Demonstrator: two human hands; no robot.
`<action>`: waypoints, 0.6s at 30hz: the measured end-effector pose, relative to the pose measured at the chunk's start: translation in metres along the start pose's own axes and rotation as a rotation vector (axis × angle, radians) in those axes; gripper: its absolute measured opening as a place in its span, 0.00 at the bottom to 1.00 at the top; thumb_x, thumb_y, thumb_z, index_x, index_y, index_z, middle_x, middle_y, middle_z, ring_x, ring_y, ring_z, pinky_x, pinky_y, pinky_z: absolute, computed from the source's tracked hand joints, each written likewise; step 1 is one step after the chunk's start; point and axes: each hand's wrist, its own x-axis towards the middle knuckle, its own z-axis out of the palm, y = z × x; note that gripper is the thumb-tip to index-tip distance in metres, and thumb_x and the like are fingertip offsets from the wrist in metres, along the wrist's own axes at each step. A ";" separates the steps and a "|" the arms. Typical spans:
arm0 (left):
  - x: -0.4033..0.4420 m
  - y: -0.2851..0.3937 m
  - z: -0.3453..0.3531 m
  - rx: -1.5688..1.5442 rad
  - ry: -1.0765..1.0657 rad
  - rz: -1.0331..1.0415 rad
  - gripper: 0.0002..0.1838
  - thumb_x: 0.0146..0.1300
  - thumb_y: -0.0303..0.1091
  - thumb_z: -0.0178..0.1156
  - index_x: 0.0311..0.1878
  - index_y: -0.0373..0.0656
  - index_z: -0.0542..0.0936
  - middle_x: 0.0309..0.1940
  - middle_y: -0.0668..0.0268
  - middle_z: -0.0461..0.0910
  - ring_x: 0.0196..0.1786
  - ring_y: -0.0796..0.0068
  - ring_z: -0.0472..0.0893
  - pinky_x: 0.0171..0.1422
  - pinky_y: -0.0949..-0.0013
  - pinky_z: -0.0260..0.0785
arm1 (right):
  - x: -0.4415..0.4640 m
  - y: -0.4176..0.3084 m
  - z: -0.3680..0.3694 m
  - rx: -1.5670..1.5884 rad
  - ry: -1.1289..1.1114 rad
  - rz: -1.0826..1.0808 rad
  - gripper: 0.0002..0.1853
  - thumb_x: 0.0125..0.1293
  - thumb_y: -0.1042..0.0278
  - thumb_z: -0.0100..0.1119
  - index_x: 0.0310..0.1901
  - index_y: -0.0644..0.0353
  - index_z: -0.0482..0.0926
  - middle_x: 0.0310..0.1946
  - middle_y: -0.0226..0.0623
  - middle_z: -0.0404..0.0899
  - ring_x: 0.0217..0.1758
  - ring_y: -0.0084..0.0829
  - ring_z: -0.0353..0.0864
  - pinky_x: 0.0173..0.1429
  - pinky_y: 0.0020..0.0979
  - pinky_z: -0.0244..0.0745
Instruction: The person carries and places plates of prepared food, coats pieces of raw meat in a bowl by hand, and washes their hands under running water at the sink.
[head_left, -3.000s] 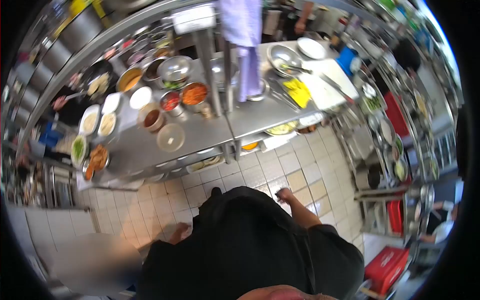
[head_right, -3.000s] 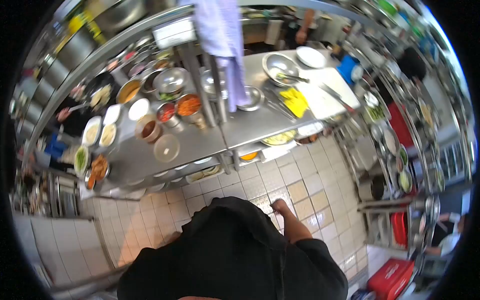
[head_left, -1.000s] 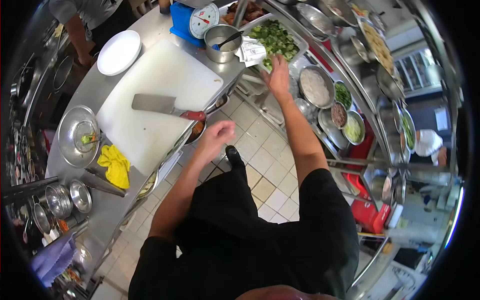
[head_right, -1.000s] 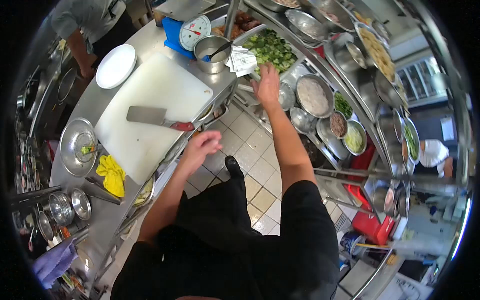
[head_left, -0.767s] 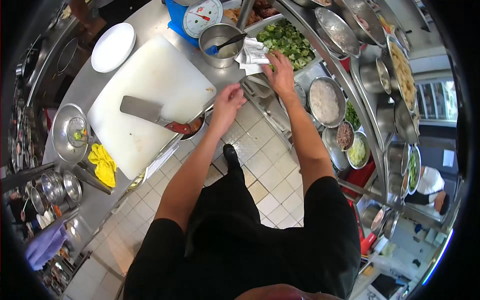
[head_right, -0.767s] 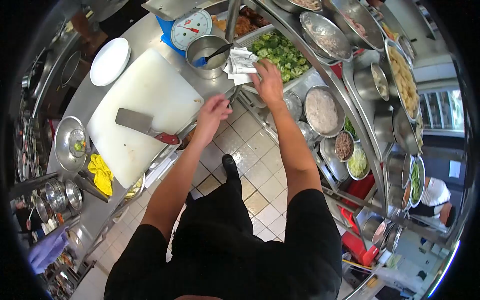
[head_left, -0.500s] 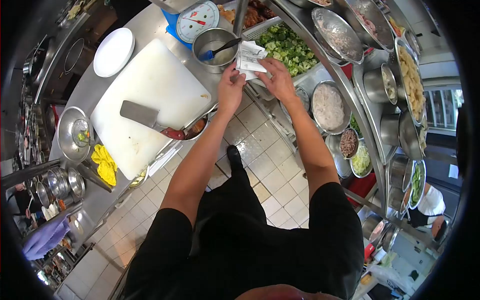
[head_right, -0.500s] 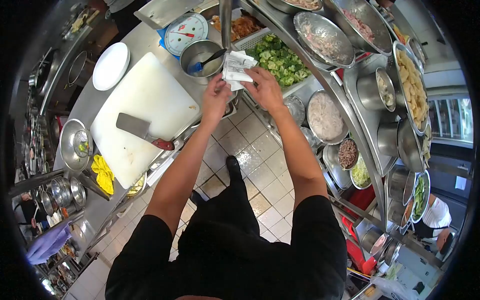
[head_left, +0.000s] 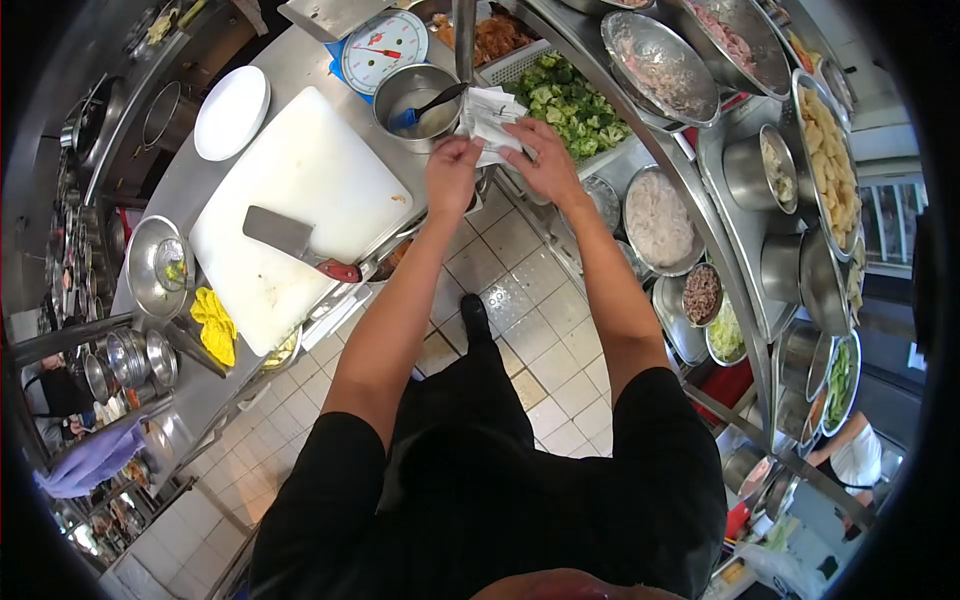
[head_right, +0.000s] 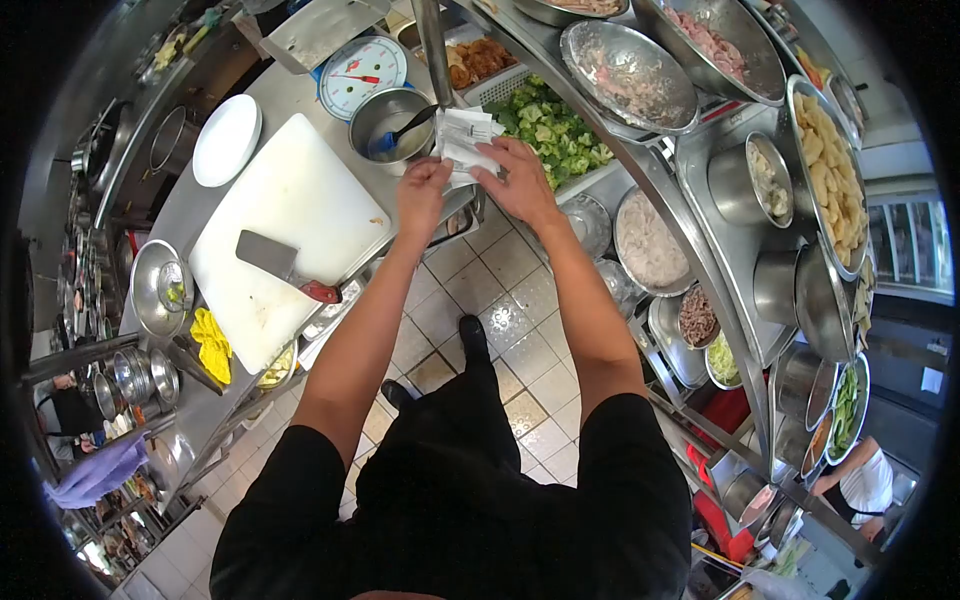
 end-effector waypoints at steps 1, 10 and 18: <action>-0.001 0.011 -0.001 -0.012 -0.016 0.082 0.13 0.62 0.40 0.61 0.38 0.38 0.82 0.37 0.67 0.79 0.40 0.80 0.73 0.45 0.76 0.65 | 0.000 -0.004 -0.002 -0.060 0.013 -0.053 0.15 0.61 0.61 0.60 0.47 0.60 0.82 0.47 0.43 0.78 0.53 0.43 0.75 0.57 0.33 0.69; -0.008 -0.008 -0.017 -0.151 -0.143 -0.221 0.12 0.64 0.34 0.59 0.45 0.36 0.81 0.34 0.70 0.81 0.33 0.81 0.75 0.42 0.76 0.67 | 0.015 0.021 0.008 0.212 -0.096 0.194 0.18 0.66 0.59 0.53 0.43 0.69 0.78 0.42 0.47 0.78 0.49 0.46 0.76 0.55 0.36 0.69; -0.005 0.000 0.011 0.043 0.074 -0.010 0.11 0.57 0.29 0.63 0.41 0.36 0.78 0.29 0.65 0.79 0.31 0.78 0.76 0.37 0.73 0.69 | 0.022 0.009 -0.004 0.232 -0.169 0.284 0.17 0.68 0.59 0.52 0.36 0.69 0.77 0.33 0.43 0.75 0.39 0.39 0.75 0.45 0.33 0.68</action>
